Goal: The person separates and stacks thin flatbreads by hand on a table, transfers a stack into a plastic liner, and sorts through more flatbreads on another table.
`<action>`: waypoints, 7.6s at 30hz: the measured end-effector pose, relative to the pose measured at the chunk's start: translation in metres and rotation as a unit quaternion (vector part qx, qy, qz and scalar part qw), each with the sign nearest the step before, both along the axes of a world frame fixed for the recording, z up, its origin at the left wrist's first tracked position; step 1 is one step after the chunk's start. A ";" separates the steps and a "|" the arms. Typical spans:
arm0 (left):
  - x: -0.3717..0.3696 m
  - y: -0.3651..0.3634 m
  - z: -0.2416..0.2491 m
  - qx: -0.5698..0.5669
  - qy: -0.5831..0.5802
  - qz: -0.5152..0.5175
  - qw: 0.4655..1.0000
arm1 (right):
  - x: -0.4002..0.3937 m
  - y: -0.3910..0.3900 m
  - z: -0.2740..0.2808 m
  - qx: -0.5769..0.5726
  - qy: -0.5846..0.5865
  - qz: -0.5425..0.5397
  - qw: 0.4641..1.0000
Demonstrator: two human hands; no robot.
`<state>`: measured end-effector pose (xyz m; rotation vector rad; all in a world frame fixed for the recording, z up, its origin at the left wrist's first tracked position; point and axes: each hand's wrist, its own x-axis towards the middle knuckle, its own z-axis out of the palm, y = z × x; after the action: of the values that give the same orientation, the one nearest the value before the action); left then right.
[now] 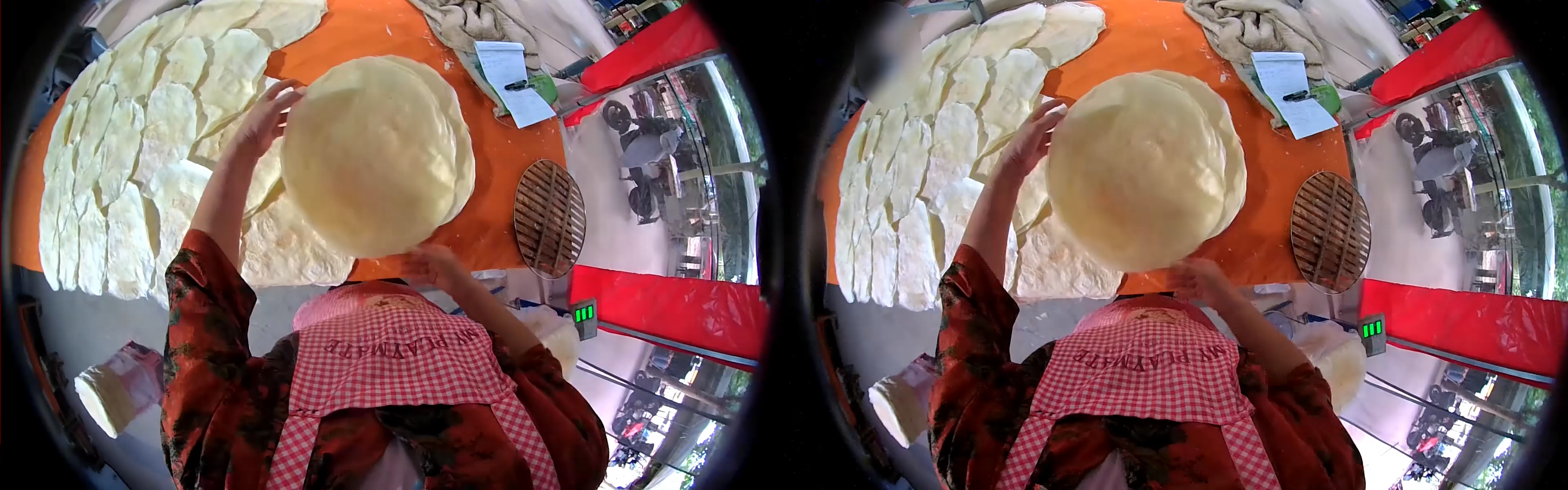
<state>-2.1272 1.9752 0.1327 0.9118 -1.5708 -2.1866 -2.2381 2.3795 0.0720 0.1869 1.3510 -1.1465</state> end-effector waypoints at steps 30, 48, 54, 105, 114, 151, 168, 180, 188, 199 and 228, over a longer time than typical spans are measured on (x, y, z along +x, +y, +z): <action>0.072 0.217 -0.106 0.286 0.044 0.135 0.948 | -0.039 -0.113 -0.036 -0.284 0.616 0.373 0.633; 0.036 0.247 -0.120 0.182 -0.020 0.397 0.900 | -0.110 -0.192 0.114 -0.244 0.774 0.359 0.461; 0.038 0.245 -0.103 0.296 0.006 0.401 0.867 | -0.073 -0.131 -0.018 -0.264 0.700 0.437 0.499; -0.006 0.219 -0.112 -0.035 -0.172 0.285 0.942 | -0.172 -0.090 -0.022 -0.169 0.565 0.384 0.710; -0.013 0.269 -0.088 0.328 0.182 0.228 0.898 | -0.151 -0.084 -0.005 -0.191 0.594 0.369 0.688; -0.050 0.300 -0.131 0.167 0.139 0.302 0.928 | -0.106 -0.069 -0.024 -0.237 0.762 0.423 0.429; -0.024 0.304 -0.131 0.360 0.303 0.287 0.835 | -0.167 -0.154 0.129 -0.214 0.795 0.431 0.370; -0.028 0.302 -0.114 0.335 0.285 0.261 0.859 | -0.122 -0.088 0.013 -0.212 0.701 0.515 0.446; -0.031 0.305 -0.126 0.284 0.216 0.285 0.890 | -0.127 -0.070 0.000 -0.267 0.641 0.516 0.502; -0.056 0.297 -0.126 0.240 0.105 0.303 0.916 | -0.103 -0.067 -0.019 -0.258 0.719 0.441 0.470; -0.042 0.284 -0.094 0.121 0.082 0.349 0.926 | -0.179 -0.121 0.007 -0.083 0.663 0.511 0.541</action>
<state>-2.1691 2.2596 0.0391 1.1078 -0.7318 -1.8748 -2.4170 2.2589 0.0788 -1.7805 2.0448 -0.1462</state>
